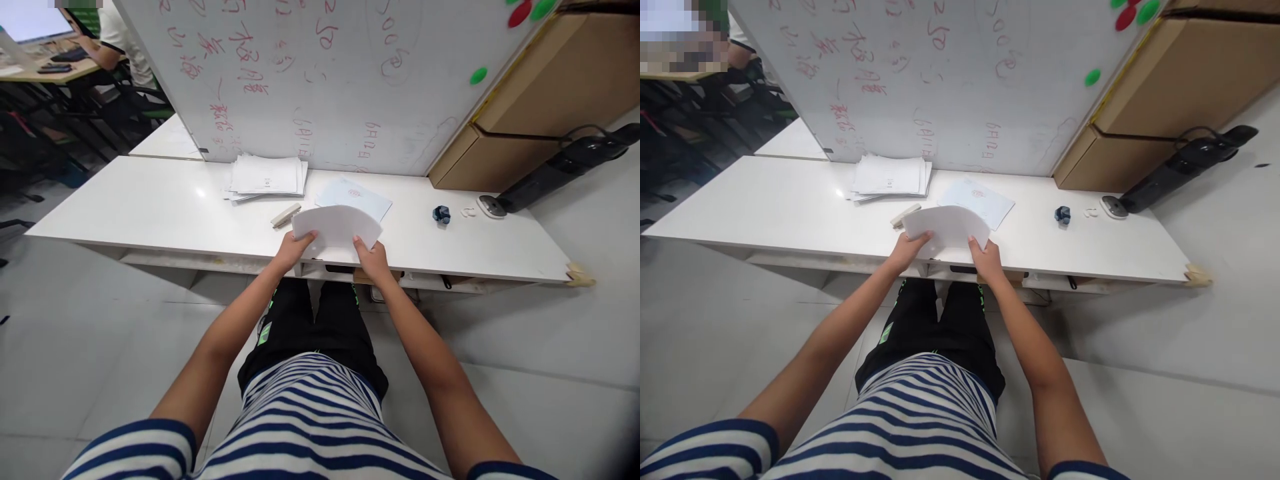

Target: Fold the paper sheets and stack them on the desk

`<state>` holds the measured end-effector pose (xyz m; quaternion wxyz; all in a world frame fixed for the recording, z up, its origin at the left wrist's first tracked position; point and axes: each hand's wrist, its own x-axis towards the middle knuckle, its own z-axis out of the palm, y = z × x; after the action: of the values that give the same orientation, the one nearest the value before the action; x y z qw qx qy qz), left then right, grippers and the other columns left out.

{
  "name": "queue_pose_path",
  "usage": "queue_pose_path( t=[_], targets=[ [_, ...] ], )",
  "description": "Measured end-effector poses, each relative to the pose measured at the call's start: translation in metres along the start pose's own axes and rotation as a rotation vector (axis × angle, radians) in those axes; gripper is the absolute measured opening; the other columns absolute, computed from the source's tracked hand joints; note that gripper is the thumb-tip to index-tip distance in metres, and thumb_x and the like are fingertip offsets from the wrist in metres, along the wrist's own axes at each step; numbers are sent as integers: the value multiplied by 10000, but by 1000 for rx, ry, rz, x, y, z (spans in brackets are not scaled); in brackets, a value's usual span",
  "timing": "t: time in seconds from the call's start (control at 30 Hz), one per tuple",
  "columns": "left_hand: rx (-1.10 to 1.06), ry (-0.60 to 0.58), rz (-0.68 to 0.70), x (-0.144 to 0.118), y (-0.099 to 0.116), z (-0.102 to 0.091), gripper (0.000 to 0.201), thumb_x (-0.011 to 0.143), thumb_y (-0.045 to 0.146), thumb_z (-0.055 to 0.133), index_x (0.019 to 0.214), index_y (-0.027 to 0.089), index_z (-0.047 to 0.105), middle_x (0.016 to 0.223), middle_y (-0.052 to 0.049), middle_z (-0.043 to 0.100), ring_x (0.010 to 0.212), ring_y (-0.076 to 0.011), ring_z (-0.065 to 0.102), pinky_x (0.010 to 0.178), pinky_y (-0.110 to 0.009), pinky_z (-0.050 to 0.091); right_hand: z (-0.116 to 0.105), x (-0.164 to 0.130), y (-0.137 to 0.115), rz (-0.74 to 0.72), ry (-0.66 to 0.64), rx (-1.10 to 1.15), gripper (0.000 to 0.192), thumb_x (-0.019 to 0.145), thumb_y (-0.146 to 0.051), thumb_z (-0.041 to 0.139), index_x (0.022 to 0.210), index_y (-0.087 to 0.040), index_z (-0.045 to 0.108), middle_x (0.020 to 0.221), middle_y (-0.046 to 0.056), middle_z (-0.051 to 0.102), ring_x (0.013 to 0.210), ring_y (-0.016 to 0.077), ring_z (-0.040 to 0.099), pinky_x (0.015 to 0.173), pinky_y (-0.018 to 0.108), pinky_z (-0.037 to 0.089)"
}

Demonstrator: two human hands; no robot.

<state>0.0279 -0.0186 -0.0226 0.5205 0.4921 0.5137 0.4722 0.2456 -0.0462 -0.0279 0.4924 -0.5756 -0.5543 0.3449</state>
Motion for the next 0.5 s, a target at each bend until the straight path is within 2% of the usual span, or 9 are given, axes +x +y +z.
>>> queue_pose_path(
  t=[0.1,0.17,0.23,0.3,0.4,0.5],
  targets=[
    [42,-8,35,-2,2,3,440,756,499,722,1014,144,690,1057,-102,729,1024,-276,657,879,-384,520,-6,-9,5,-20,-14,-64,474,864,-556,521,1085,-169,684,1072,107,716,1016,260,651,934,394,490],
    [74,1,141,5,10,0,445,812,521,660,1088,172,655,1080,-89,715,992,-237,659,854,-352,520,-16,-14,8,12,53,-126,469,862,-555,519,1080,-175,686,1034,102,725,1001,264,657,927,391,496],
    [176,93,263,18,21,-7,428,901,545,528,1142,202,612,1095,-84,694,976,-210,649,855,-341,506,-28,-19,11,63,144,-165,467,841,-544,548,1081,-166,682,1056,115,722,1027,275,653,941,400,492],
    [415,240,317,36,28,-16,422,969,537,378,1115,212,605,1111,-100,670,1043,-232,613,907,-374,467,-38,-23,14,143,190,-155,470,800,-519,602,1072,-144,675,1092,140,715,1046,289,652,948,418,492],
    [892,349,198,63,30,-27,434,995,487,305,1065,197,620,1186,-160,619,1195,-327,500,977,-484,376,-45,-28,18,301,199,-61,450,731,-453,678,1036,-121,666,1099,167,713,1015,293,669,928,435,511],
    [1115,273,98,80,21,-36,463,1000,443,263,1008,174,639,1193,-196,598,1191,-367,478,962,-517,350,-43,-31,15,384,193,70,401,702,-391,709,1010,-138,657,1094,155,718,989,272,681,886,407,546]
  ],
)
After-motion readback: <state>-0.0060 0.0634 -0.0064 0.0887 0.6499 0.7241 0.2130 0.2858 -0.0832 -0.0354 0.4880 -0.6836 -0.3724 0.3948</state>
